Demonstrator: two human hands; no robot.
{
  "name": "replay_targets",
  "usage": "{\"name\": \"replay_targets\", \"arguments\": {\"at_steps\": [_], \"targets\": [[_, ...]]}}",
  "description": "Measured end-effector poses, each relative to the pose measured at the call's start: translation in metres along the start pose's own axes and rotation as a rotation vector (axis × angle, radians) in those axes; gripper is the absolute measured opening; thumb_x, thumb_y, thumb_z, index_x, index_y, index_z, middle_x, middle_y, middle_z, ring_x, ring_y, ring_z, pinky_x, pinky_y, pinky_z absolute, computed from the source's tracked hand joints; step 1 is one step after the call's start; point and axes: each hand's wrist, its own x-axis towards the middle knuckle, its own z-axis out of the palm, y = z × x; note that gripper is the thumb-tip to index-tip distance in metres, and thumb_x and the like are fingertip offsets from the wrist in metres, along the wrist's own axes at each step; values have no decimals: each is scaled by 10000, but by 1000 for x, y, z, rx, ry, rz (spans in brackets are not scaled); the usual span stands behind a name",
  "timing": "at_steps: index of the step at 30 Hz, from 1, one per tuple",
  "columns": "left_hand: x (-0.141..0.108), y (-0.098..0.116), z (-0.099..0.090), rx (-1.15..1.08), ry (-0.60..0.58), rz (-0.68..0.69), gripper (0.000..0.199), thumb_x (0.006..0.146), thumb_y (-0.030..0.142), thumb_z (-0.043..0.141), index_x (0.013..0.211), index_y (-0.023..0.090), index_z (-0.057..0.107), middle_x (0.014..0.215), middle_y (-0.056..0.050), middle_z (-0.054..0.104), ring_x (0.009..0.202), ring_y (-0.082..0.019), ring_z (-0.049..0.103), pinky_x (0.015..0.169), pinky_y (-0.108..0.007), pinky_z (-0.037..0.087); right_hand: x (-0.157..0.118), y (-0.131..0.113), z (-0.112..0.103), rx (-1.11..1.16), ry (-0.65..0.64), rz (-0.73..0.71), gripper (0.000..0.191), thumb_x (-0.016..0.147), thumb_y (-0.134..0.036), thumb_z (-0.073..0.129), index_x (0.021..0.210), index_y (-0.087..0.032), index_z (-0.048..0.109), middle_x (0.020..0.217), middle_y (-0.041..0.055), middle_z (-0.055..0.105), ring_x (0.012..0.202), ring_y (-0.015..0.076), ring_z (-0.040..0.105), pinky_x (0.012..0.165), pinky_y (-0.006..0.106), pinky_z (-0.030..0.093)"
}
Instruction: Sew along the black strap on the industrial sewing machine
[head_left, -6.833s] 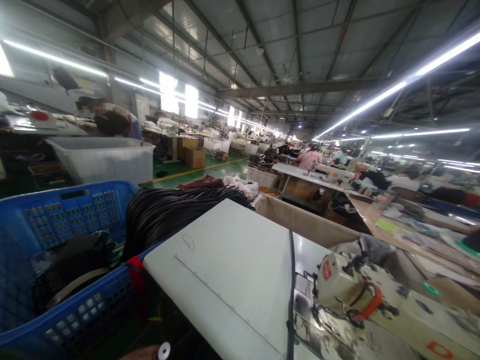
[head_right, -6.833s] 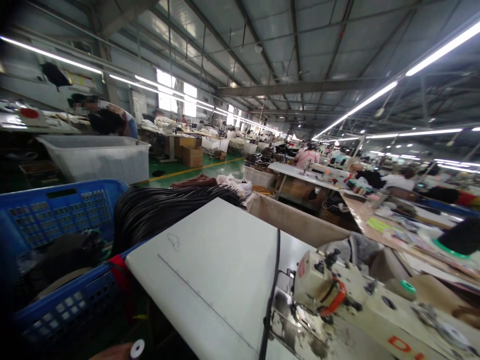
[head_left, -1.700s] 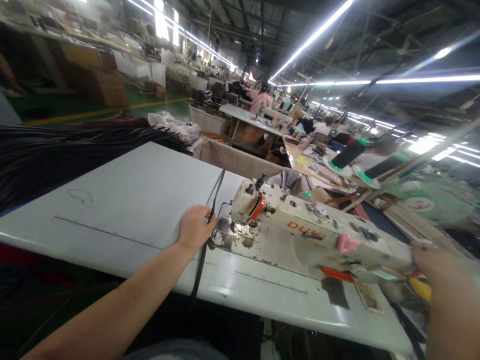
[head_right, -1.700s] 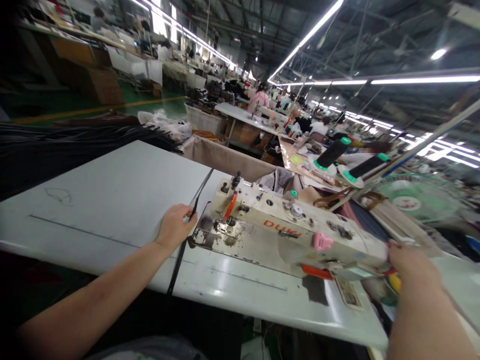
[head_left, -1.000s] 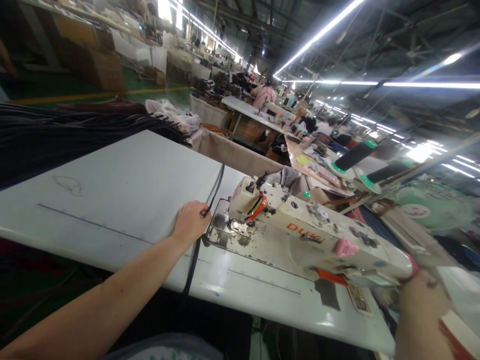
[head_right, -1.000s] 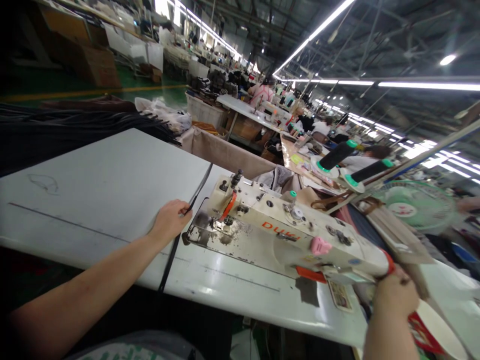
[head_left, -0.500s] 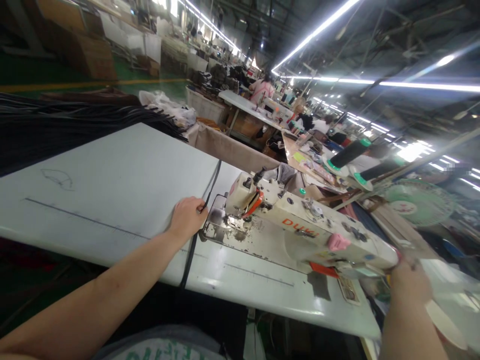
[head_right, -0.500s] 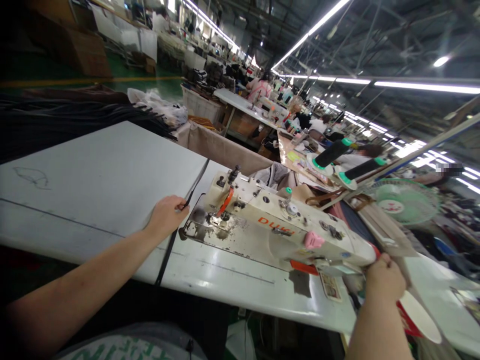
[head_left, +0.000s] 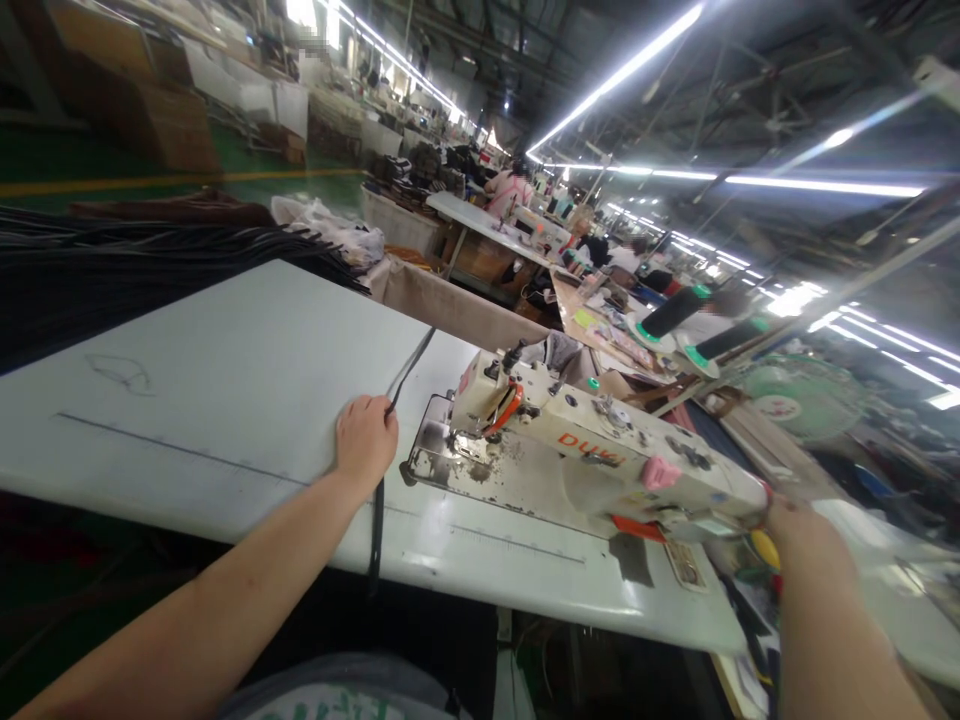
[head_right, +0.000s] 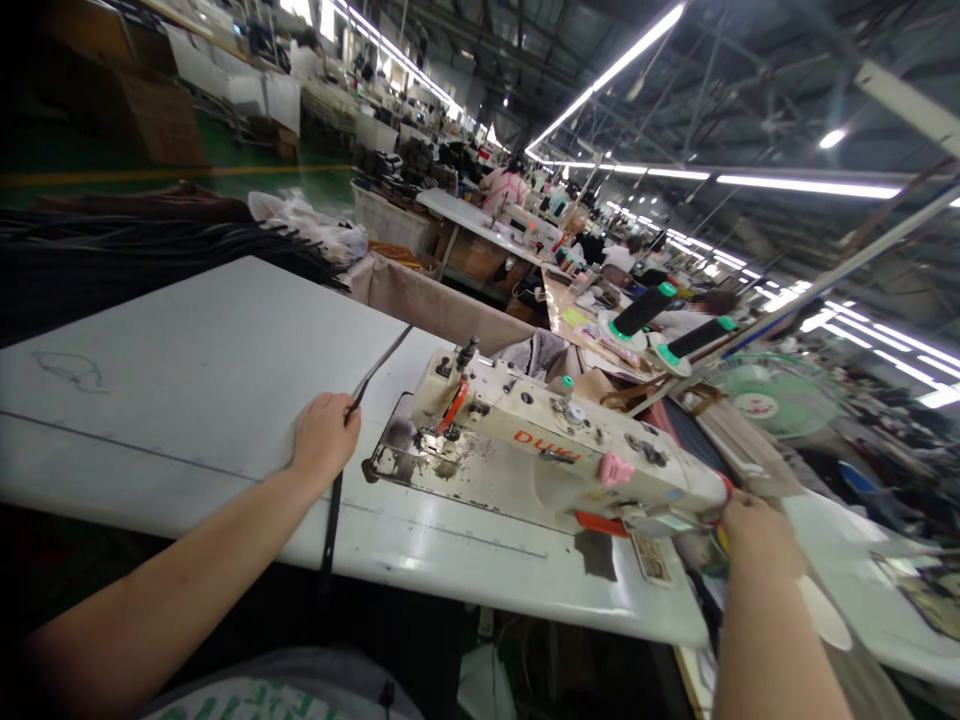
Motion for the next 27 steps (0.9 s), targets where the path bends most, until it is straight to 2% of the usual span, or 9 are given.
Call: {"name": "replay_targets", "arguments": {"at_steps": [3, 5, 6, 8, 11, 14, 18, 23, 27], "targets": [[3, -11, -8, 20, 0, -19, 197, 983, 268, 510, 1047, 196, 681, 1098, -121, 691, 1093, -318, 624, 938, -427, 478, -33, -35, -5, 44, 95, 11, 521, 1005, -317, 317, 1038, -63, 770, 834, 265, 679, 776, 341, 642, 670, 468, 409], [6, -21, -15, 79, -19, -11, 214, 984, 273, 506, 1068, 201, 690, 1136, -130, 690, 1109, -330, 622, 933, -445, 475, -80, -72, -7, 121, 84, -92, 446, 1003, -319, 358, 1069, -105, 744, 942, 205, 723, 856, 305, 673, 747, 411, 479], [8, -25, -19, 115, -31, 0, 224, 985, 274, 504, 1078, 202, 694, 1155, -135, 689, 1123, -337, 619, 935, -455, 472, -107, -93, -10, 181, 46, -187, 383, 1000, -320, 406, 1052, -146, 744, 928, 145, 735, 824, 262, 680, 745, 359, 496], [11, -35, -25, 168, -57, 13, 244, 989, 286, 496, 1091, 202, 701, 1168, -141, 693, 1142, -348, 615, 940, -468, 468, -158, -139, -17, 348, -109, -571, 283, 981, -239, 501, 1118, -160, 736, 863, 79, 739, 737, 206, 678, 704, 294, 494], [13, -45, -32, 164, -94, 5, 260, 997, 315, 481, 1070, 210, 708, 1136, -125, 712, 1130, -343, 623, 943, -461, 471, -203, -203, -30, 287, -335, -934, 552, 897, -86, 536, 1436, -183, 603, 795, 25, 703, 677, 191, 648, 619, 282, 459], [13, -49, -34, 114, -101, 4, 257, 992, 319, 487, 1060, 214, 711, 1119, -110, 725, 1115, -336, 630, 944, -450, 477, -205, -242, -36, 84, -458, -1044, 750, 896, -54, 556, 1608, -242, 416, 829, 29, 692, 685, 206, 651, 575, 291, 449], [14, -50, -34, 54, -93, 17, 246, 978, 313, 507, 1055, 206, 715, 1113, -109, 730, 1104, -333, 631, 942, -439, 480, -185, -261, -37, -152, -448, -1063, 828, 935, -27, 518, 1672, -318, 276, 817, 41, 663, 659, 211, 654, 537, 287, 431], [15, -52, -32, -5, -87, 15, 214, 970, 304, 523, 1000, 215, 715, 1095, -99, 731, 1075, -325, 635, 927, -429, 475, -174, -268, -42, -242, -438, -1102, 754, 972, -50, 498, 1659, -308, 320, 800, 65, 656, 664, 224, 662, 542, 294, 435], [14, -52, -31, -66, -20, 16, 191, 958, 306, 537, 960, 216, 706, 1048, -100, 728, 1042, -328, 634, 904, -437, 473, -174, -270, -45, -270, -476, -1087, 723, 962, -52, 507, 1626, -311, 388, 810, 82, 667, 678, 232, 667, 551, 291, 426]]}}
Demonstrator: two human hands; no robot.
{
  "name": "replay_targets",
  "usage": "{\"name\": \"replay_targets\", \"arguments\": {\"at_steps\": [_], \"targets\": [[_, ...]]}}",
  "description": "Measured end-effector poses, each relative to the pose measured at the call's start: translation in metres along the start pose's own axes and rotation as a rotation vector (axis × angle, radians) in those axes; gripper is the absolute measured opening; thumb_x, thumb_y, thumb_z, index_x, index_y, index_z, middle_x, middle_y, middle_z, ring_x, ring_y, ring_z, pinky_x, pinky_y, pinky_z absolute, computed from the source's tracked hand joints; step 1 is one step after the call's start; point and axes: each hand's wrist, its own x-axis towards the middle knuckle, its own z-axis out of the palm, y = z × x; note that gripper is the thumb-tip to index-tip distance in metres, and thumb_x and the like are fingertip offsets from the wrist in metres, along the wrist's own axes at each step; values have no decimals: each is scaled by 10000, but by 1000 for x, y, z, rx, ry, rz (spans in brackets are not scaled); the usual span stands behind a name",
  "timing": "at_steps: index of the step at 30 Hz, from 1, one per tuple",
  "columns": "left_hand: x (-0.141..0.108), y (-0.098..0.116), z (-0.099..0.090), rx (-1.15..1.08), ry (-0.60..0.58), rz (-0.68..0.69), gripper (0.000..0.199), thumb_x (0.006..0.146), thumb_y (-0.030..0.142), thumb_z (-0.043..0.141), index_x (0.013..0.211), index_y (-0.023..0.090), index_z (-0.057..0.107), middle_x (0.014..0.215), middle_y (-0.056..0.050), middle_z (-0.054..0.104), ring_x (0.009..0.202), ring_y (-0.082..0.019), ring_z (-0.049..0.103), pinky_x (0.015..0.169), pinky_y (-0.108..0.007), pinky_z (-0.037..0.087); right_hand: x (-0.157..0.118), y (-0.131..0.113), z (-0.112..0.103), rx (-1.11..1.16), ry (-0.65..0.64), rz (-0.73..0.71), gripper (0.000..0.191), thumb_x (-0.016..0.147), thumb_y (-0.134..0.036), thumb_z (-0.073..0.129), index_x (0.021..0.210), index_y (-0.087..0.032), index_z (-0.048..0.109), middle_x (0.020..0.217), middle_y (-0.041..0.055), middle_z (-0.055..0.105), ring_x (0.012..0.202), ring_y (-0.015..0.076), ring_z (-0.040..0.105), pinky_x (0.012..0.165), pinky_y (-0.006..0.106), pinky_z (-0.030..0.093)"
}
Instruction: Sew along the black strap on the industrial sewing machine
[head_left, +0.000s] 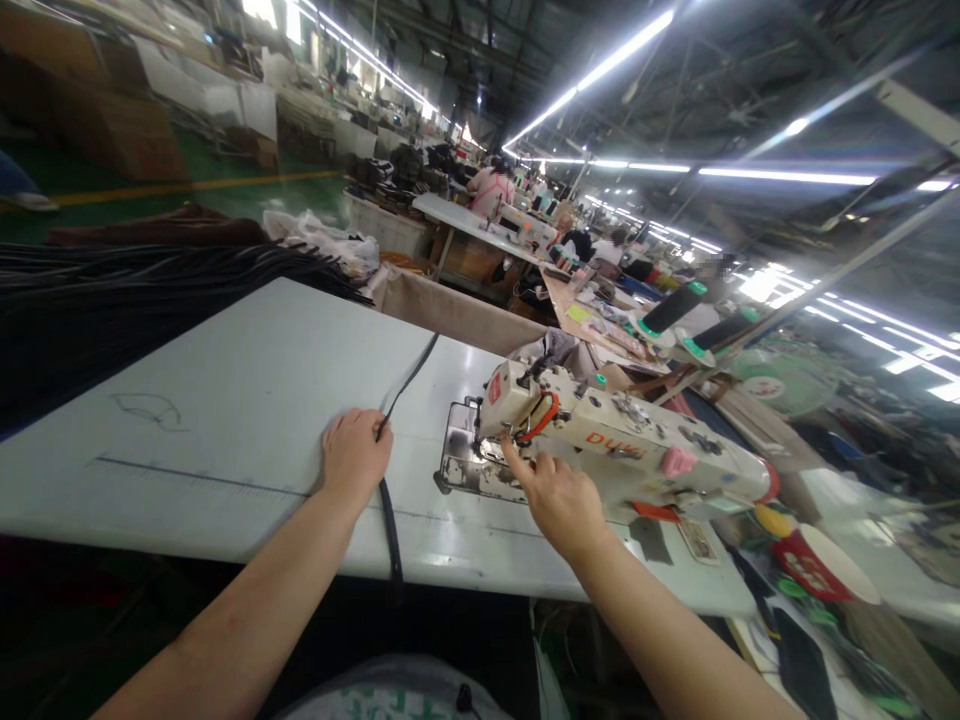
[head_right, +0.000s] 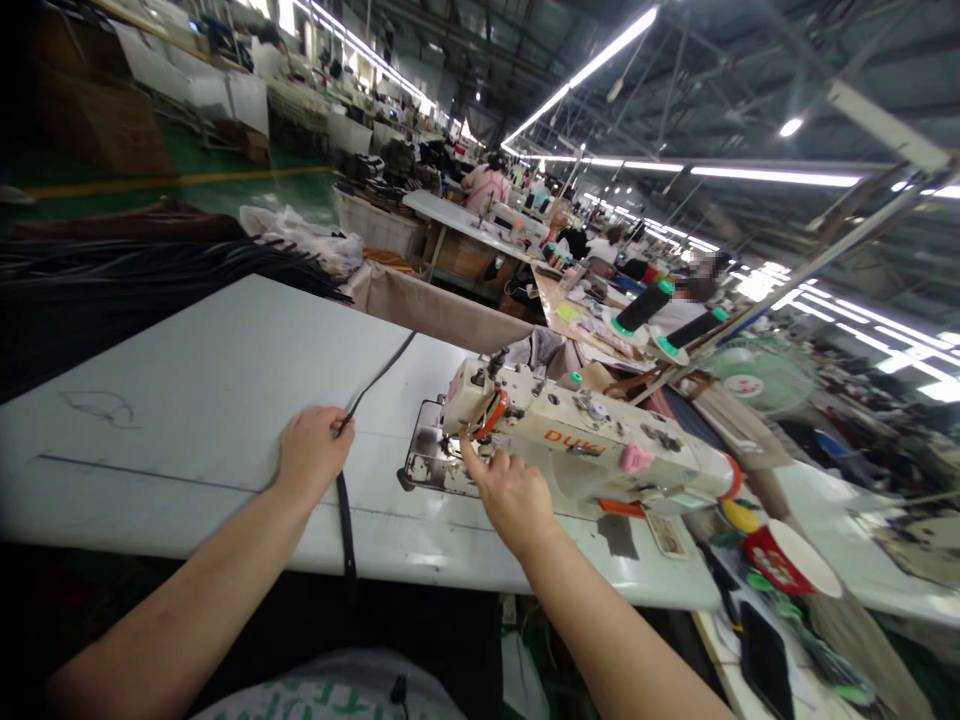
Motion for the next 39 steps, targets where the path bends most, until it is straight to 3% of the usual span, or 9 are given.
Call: {"name": "replay_targets", "arguments": {"at_steps": [3, 8, 11, 22, 39], "targets": [[-1, 0, 0, -60, 61, 3, 177, 945, 301, 540, 938, 222, 698, 1018, -96, 722, 1033, -327, 630, 901, -439, 470, 0, -3, 1, 15, -25, 25, 707, 953, -55, 510, 1605, -313, 421, 801, 86, 660, 680, 229, 652, 565, 291, 425], [-1, -1, 1, -122, 96, -20, 162, 922, 287, 537, 926, 218, 683, 992, -97, 705, 1012, -311, 625, 912, -432, 469, -1, -7, 0, 15, 13, 3, 828, 944, -54, 505, 1676, -340, 246, 798, 70, 637, 691, 229, 619, 572, 300, 422], [-1, -2, 1, -142, 102, -36, 168, 919, 285, 530, 928, 213, 681, 997, -106, 697, 1021, -307, 622, 911, -428, 470, 0, -4, -4, -5, 24, 10, 813, 967, -66, 488, 1681, -352, 227, 794, 68, 630, 703, 233, 613, 583, 305, 417], [0, -4, 2, -173, 111, -59, 159, 919, 289, 528, 914, 214, 668, 979, -97, 680, 985, -290, 627, 915, -421, 482, 2, 9, -6, 49, 22, -13, 669, 969, -53, 501, 1573, -335, 460, 813, 92, 665, 703, 223, 583, 600, 292, 362], [2, -10, 11, -196, 198, -54, 171, 968, 298, 478, 930, 204, 616, 973, -118, 647, 1041, -299, 599, 977, -444, 489, 8, 2, -6, -6, -35, -23, 666, 964, -48, 504, 1572, -317, 457, 804, 99, 690, 701, 243, 649, 591, 295, 397]]}}
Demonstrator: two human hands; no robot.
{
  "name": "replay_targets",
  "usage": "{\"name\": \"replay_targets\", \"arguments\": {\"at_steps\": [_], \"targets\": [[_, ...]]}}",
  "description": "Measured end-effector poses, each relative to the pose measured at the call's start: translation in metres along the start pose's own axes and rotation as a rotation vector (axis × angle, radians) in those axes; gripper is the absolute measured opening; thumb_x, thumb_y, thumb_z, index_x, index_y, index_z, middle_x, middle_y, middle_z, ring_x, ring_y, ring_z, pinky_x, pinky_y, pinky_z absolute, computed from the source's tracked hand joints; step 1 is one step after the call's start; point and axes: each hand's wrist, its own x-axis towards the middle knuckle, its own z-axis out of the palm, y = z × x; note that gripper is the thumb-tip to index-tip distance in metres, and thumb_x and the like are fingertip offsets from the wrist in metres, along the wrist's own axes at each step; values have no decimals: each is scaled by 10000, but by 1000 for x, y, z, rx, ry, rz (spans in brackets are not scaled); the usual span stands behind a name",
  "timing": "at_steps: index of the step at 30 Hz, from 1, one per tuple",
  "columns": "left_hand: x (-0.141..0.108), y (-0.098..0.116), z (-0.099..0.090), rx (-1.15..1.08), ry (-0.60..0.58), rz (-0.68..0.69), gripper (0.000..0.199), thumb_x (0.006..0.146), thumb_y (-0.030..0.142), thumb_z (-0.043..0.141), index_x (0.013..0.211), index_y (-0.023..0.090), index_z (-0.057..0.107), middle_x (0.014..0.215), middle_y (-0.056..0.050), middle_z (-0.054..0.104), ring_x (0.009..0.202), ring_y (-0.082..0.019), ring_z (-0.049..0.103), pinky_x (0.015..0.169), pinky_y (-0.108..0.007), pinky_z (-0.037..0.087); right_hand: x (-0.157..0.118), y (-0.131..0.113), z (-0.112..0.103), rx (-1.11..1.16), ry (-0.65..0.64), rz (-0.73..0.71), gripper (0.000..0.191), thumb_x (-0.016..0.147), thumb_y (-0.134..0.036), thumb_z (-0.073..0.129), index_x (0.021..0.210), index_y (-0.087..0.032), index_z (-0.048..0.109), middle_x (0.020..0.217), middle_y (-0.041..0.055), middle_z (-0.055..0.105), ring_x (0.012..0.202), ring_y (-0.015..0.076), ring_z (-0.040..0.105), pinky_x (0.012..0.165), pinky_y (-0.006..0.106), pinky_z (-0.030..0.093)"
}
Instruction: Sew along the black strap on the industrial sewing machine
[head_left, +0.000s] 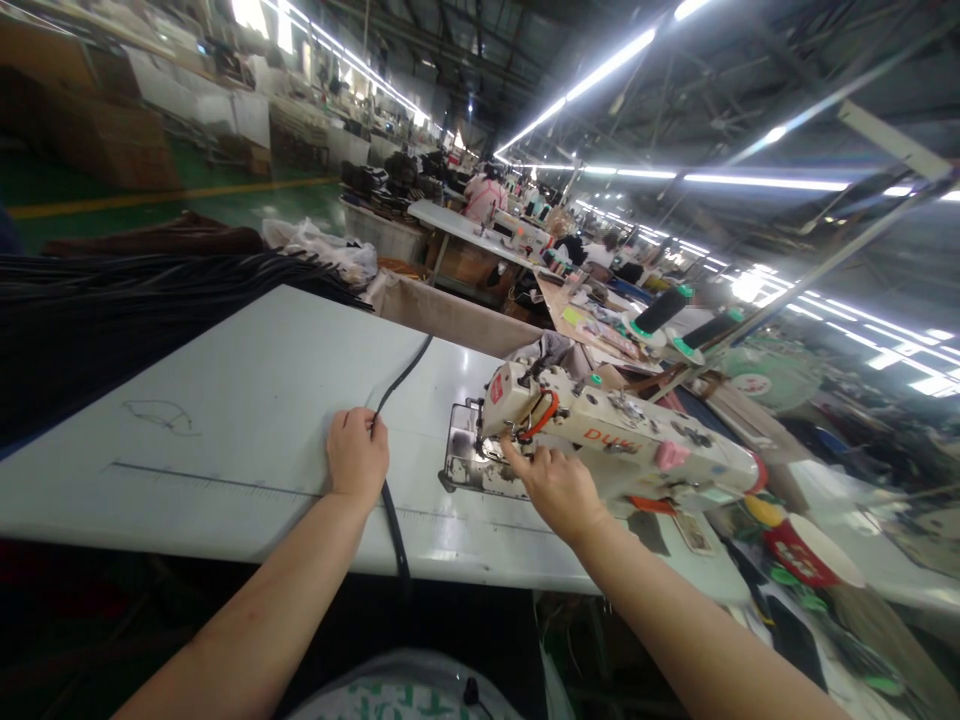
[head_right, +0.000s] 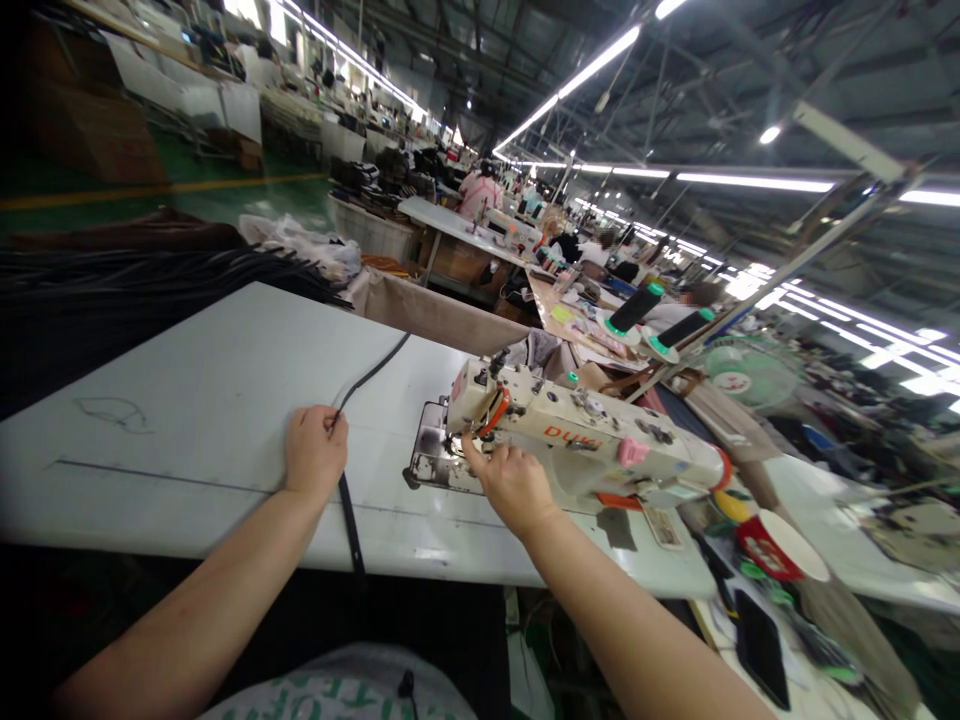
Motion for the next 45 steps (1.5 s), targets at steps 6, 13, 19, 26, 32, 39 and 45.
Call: {"name": "replay_targets", "arguments": {"at_steps": [6, 13, 19, 26, 32, 39, 45], "targets": [[1, -2, 1, -30, -6, -4, 157, 962, 305, 489, 901, 215, 602, 941, -102, 638, 1018, -289, 603, 974, -444, 500, 2, -2, 2, 24, 5, 9, 651, 963, -50, 515, 1558, -309, 471, 814, 104, 702, 692, 235, 647, 592, 291, 400], [3, 1, -2, -129, 1, -19, 170, 950, 321, 494, 889, 219, 616, 897, -91, 634, 994, -279, 614, 989, -441, 513, -5, -8, 3, 76, -16, 39, 663, 963, -58, 517, 1579, -294, 454, 830, 105, 708, 719, 247, 667, 615, 299, 448], [-1, 0, -2, -504, -89, -129, 315, 884, 459, 628, 1009, 189, 730, 1024, -85, 697, 882, -217, 673, 928, -388, 551, -25, -43, 3, 589, -78, 266, 384, 922, -110, 608, 1296, -164, 674, 1036, 133, 758, 911, 258, 721, 758, 300, 518], [-8, -1, -26, -1193, -427, -632, 229, 838, 313, 772, 999, 150, 784, 988, -90, 772, 873, -158, 720, 763, -254, 584, -16, -68, 22, 856, -144, 376, 96, 916, -87, 675, 934, -147, 748, 1051, 102, 780, 1019, 191, 732, 878, 223, 527], [-14, 8, -62, -1285, -548, -762, 146, 901, 62, 661, 950, 123, 784, 1221, -124, 754, 1001, -169, 749, 774, -222, 636, -2, -82, 23, 871, -232, 547, 244, 1058, -316, 549, 1160, -141, 685, 1021, 155, 808, 932, 268, 774, 793, 325, 538], [-31, 12, -67, -1373, -598, -667, 226, 909, 86, 688, 1094, 162, 793, 1220, -100, 765, 1223, -225, 706, 955, -282, 631, 25, -94, 21, 822, -319, 610, 330, 1059, -365, 503, 1198, -110, 660, 1037, 235, 809, 1007, 339, 789, 820, 388, 551], [-39, 15, -62, -1396, -531, -663, 228, 921, 74, 664, 1086, 156, 799, 1132, -99, 789, 1228, -229, 712, 927, -241, 634, 41, -99, 19, 828, -331, 615, 353, 1070, -326, 453, 1196, -68, 657, 1051, 277, 796, 1043, 353, 787, 827, 398, 569]]}}
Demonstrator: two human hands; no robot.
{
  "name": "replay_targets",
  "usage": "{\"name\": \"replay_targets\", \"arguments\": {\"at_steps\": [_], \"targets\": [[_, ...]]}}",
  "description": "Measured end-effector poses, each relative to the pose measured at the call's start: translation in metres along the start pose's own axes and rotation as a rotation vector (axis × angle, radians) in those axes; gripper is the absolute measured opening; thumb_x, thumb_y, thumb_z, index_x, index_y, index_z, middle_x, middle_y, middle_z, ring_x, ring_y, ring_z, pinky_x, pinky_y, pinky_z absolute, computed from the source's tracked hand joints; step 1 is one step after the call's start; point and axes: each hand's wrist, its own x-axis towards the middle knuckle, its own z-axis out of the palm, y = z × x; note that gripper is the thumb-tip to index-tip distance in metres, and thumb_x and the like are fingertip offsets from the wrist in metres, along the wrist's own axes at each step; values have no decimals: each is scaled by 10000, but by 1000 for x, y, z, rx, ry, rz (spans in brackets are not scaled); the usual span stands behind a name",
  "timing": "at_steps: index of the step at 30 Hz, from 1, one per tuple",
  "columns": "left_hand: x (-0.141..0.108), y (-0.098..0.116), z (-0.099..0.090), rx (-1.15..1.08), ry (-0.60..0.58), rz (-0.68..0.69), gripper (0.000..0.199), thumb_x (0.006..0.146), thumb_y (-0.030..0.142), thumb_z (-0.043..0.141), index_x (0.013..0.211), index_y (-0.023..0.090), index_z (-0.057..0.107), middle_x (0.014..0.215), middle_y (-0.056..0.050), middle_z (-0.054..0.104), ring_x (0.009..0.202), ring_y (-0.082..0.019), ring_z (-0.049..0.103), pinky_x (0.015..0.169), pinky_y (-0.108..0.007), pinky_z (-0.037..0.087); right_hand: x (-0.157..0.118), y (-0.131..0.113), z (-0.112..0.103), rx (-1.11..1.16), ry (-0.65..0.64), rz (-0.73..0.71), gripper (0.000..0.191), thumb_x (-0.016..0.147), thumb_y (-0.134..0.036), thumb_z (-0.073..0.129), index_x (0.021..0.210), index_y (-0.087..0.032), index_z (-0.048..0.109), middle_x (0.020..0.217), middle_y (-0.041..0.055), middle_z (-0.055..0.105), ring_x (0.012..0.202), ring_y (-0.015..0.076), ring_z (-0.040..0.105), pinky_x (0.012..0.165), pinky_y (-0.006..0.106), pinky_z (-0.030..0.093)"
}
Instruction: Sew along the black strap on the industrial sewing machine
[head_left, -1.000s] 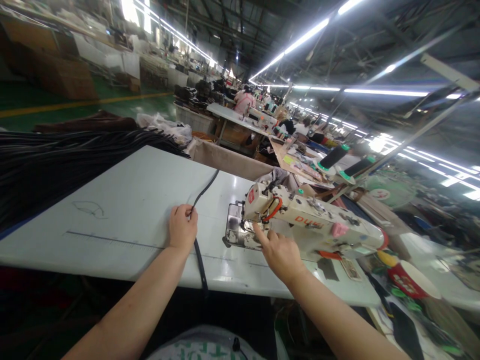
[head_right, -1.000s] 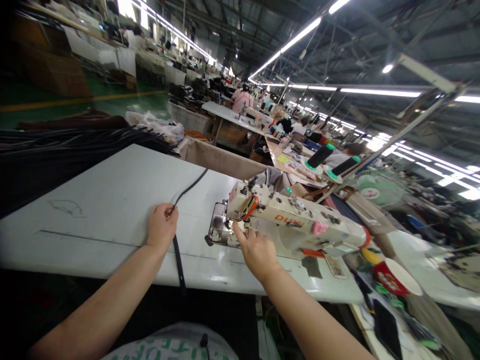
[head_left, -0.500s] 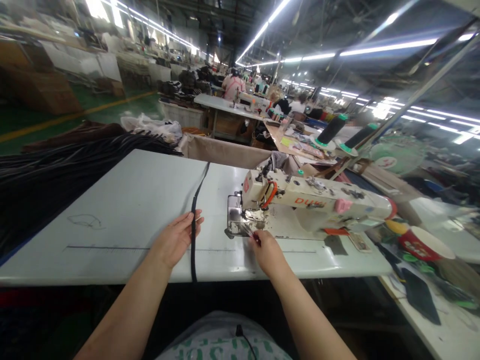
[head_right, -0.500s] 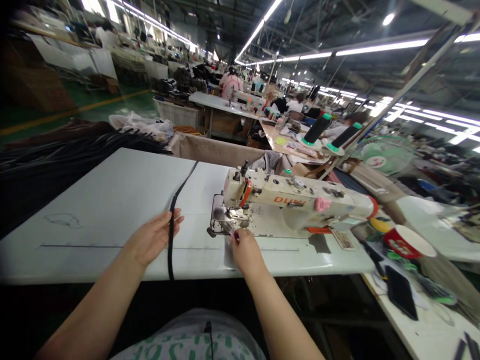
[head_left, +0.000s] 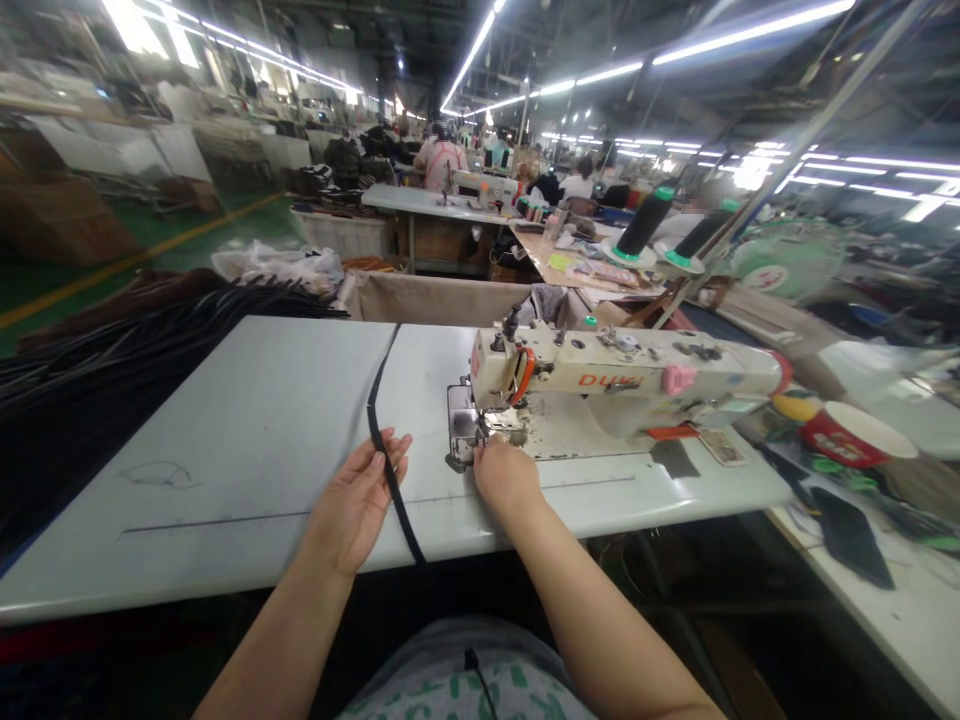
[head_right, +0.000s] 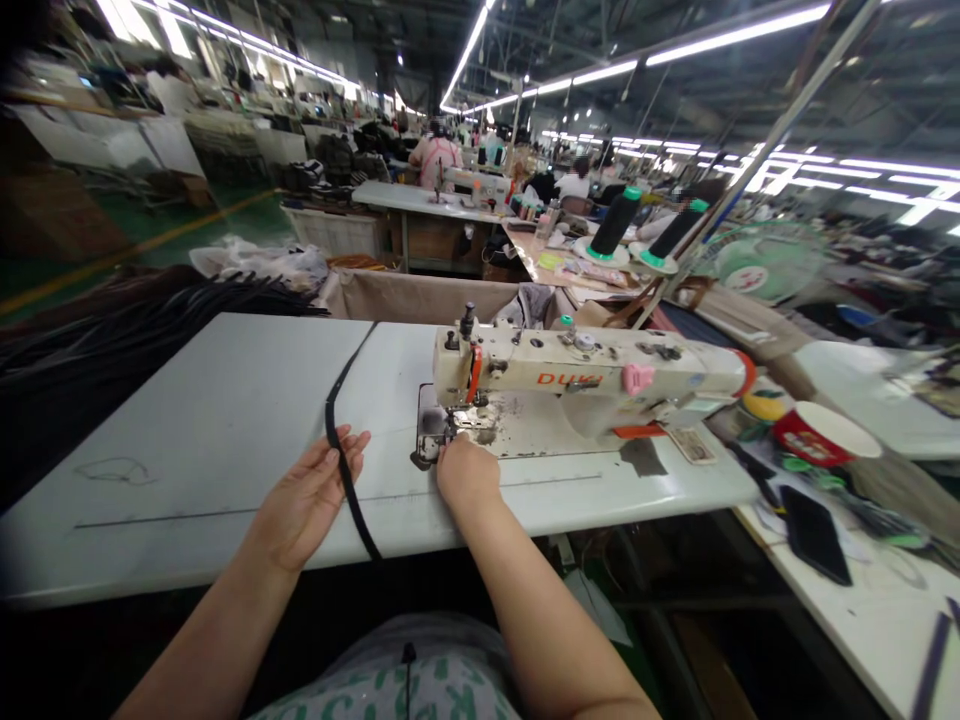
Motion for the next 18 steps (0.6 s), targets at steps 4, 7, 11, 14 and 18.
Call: {"name": "replay_targets", "arguments": {"at_steps": [4, 7, 11, 14, 18], "targets": [[-3, -2, 4, 11, 9, 18, 225, 916, 54, 657, 1059, 143, 807, 1152, -112, 779, 1245, -235, 703, 848, -174, 631, 6, -6, 3, 10, 10, -14, 358, 1081, -277, 418, 1213, -42, 653, 1053, 285, 790, 1042, 355, 788, 820, 394, 572], [-6, -4, 6, 15, -8, 33, 222, 912, 53, 656, 1048, 135, 810, 1260, -124, 747, 1298, -238, 670, 803, -126, 613, 11, -5, 2, 22, 13, -69, 340, 1076, -299, 452, 1238, -70, 644, 1065, 264, 792, 1003, 348, 788, 811, 395, 564], [-8, -5, 5, 15, -1, 37, 231, 916, 64, 658, 1073, 144, 808, 1313, -123, 724, 1303, -224, 663, 825, -129, 608, 3, 7, -4, 63, 12, -275, 234, 1051, -297, 547, 1223, -193, 666, 1124, 171, 795, 1025, 309, 757, 827, 359, 526], [-9, -7, 4, 56, 13, -21, 251, 924, 88, 672, 1126, 171, 795, 1237, -107, 741, 1178, -216, 725, 731, -143, 611, -13, 19, -6, 122, 5, -428, 123, 1027, -296, 620, 1094, -236, 704, 1083, 100, 795, 990, 260, 734, 810, 311, 491], [-13, -14, 8, 104, 67, -124, 248, 919, 48, 649, 1091, 150, 796, 1175, -117, 744, 1011, -195, 766, 657, -159, 600, -30, 34, -4, 234, 23, -501, 179, 1025, -266, 627, 860, -226, 683, 898, 38, 760, 850, 199, 692, 753, 268, 463]]}}
